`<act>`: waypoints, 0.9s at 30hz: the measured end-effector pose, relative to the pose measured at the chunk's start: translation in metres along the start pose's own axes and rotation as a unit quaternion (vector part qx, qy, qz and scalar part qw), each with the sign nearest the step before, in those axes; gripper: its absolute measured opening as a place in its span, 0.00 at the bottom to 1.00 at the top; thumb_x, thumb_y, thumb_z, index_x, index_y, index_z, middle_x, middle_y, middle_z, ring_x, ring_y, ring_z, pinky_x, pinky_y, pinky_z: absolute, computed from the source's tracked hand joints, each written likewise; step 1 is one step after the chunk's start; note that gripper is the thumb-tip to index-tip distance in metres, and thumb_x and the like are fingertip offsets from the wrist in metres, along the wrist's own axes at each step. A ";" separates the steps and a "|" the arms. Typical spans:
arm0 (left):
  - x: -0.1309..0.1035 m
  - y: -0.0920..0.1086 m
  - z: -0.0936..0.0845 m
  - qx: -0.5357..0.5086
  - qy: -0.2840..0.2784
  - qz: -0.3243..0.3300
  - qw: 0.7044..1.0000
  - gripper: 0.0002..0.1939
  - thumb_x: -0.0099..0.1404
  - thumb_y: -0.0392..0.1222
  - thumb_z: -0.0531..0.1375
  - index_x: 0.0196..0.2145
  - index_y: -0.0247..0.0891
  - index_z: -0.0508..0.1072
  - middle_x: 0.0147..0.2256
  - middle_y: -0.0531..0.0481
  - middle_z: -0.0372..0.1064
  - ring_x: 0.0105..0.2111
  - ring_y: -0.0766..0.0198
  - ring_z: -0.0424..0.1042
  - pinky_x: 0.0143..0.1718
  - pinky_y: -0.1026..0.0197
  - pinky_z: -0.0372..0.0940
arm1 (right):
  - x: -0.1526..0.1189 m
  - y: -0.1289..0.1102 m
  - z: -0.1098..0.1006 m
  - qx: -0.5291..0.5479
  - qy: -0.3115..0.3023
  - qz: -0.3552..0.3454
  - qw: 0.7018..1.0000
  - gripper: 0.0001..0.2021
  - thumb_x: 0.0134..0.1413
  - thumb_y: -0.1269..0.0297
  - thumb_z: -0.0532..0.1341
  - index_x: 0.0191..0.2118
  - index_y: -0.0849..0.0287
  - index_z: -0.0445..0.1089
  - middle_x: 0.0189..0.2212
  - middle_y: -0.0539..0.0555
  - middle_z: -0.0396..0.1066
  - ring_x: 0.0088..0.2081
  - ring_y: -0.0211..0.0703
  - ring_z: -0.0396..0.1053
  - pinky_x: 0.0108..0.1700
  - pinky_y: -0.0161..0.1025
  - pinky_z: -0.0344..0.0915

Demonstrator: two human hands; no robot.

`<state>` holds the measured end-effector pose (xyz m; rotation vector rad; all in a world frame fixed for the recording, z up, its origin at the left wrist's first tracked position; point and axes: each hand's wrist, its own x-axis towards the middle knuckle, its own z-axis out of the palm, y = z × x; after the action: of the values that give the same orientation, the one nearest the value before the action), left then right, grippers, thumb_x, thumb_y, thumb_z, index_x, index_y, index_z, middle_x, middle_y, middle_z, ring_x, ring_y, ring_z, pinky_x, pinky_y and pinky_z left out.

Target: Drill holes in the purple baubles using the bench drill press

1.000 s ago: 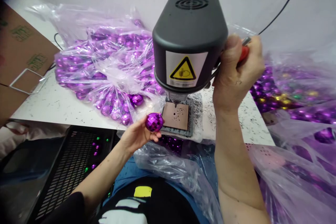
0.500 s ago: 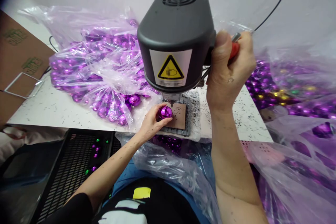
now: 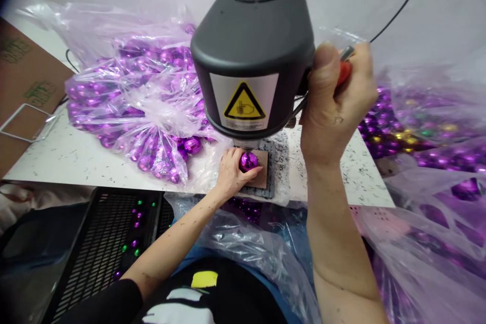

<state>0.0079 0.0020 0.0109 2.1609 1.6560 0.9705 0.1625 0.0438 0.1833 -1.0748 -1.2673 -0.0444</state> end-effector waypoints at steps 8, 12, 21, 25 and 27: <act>-0.001 -0.001 0.000 -0.001 -0.004 0.014 1.000 0.18 0.58 0.49 0.68 0.41 0.39 0.69 0.38 0.49 0.70 0.42 0.55 0.67 0.44 0.55 0.60 | -0.032 -0.002 -0.021 -0.025 0.021 -0.013 0.999 0.20 0.61 0.48 0.54 0.33 0.64 0.63 0.25 0.45 0.55 0.26 0.22 0.55 0.31 0.28 0.53; -0.001 0.000 0.000 0.006 -0.008 0.004 1.000 0.17 0.58 0.49 0.68 0.40 0.40 0.69 0.38 0.49 0.69 0.41 0.55 0.67 0.44 0.55 0.59 | -0.074 -0.007 -0.039 -0.089 0.044 0.000 0.995 0.16 0.57 0.51 0.59 0.34 0.62 0.67 0.25 0.46 0.63 0.24 0.27 0.63 0.27 0.30 0.57; -0.001 0.002 -0.002 -0.003 -0.020 -0.004 1.000 0.18 0.58 0.48 0.68 0.42 0.40 0.69 0.41 0.48 0.70 0.43 0.54 0.67 0.47 0.53 0.60 | -0.095 -0.002 -0.042 -0.067 0.038 -0.029 0.997 0.08 0.50 0.62 0.61 0.32 0.62 0.70 0.18 0.46 0.64 0.19 0.31 0.63 0.22 0.30 0.58; -0.001 0.002 -0.002 -0.007 -0.019 -0.005 1.000 0.19 0.57 0.48 0.68 0.42 0.40 0.69 0.41 0.47 0.70 0.44 0.53 0.67 0.47 0.53 0.60 | -0.094 0.002 -0.039 -0.043 0.032 -0.061 0.997 0.07 0.50 0.65 0.60 0.30 0.64 0.70 0.18 0.48 0.64 0.19 0.30 0.61 0.23 0.30 0.57; 0.000 0.002 -0.002 -0.008 -0.017 -0.002 1.000 0.19 0.57 0.48 0.68 0.42 0.40 0.69 0.42 0.47 0.70 0.44 0.53 0.67 0.47 0.53 0.61 | -0.095 0.005 -0.039 -0.018 0.024 -0.081 0.996 0.05 0.49 0.68 0.59 0.31 0.64 0.70 0.19 0.48 0.63 0.20 0.31 0.63 0.24 0.31 0.57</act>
<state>0.0079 0.0005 0.0138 2.1506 1.6298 0.9369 0.1593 -0.0276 0.1100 -0.9938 -1.3130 -0.2152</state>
